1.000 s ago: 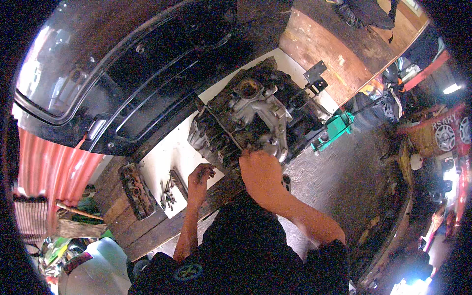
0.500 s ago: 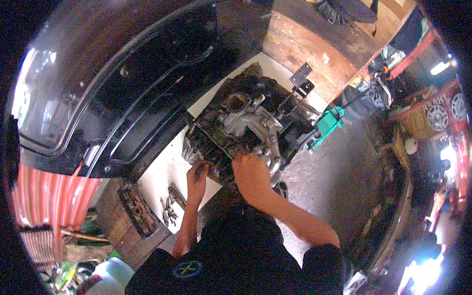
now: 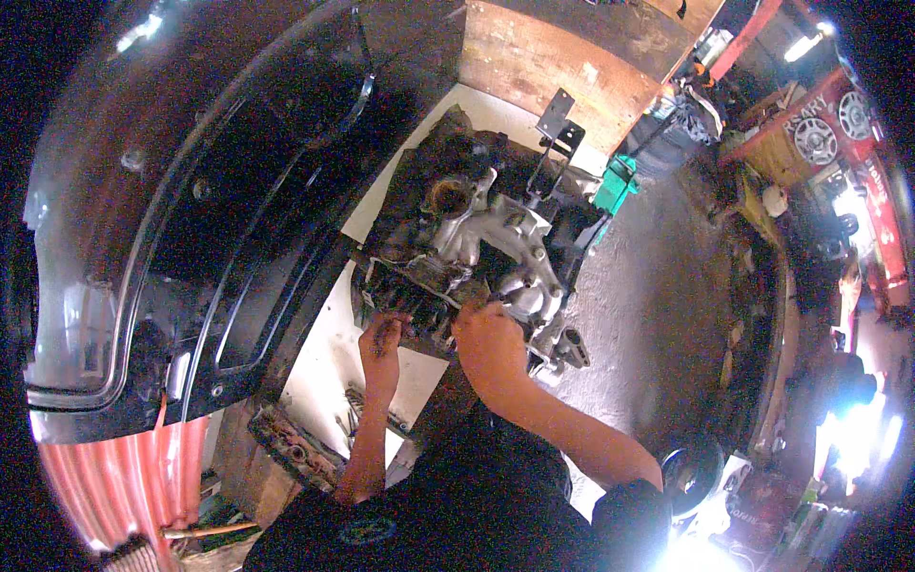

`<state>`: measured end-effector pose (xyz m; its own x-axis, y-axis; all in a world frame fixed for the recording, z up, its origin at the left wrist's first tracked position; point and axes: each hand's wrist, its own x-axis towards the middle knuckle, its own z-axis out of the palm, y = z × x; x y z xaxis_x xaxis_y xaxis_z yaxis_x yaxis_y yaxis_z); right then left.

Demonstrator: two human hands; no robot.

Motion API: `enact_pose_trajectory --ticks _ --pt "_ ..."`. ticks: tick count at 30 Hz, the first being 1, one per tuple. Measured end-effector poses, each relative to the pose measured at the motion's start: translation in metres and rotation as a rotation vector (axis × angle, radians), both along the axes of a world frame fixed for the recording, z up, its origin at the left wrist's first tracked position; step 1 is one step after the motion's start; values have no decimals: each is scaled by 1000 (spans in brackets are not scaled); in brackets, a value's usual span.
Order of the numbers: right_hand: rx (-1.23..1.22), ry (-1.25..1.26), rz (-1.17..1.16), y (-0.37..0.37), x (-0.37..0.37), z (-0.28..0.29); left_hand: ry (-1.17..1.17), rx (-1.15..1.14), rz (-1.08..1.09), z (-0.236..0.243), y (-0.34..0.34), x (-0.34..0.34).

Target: The person removes the cylinder head cover from a disassembled engine block using a wrench, then uses a screwdriver to scrape and clean the mating surface. The removed cover is placed on the workbench.

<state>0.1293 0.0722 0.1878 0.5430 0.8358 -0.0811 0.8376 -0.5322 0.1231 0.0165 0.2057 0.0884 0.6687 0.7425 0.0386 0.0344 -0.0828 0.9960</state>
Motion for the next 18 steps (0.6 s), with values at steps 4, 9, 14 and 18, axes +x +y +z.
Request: enact_pose_trajectory --ticks 4,9,14,18 --pt "2 -20 -63 -21 -25 12 -18 -20 -22 4 8 4" --pt "65 37 -116 5 8 -10 -98 -89 -37 5 13 17" --pt "29 41 -138 -20 -24 3 -124 -98 -68 3 12 13" --pt "174 64 -126 -25 -9 4 -81 -71 -70 2 3 12"
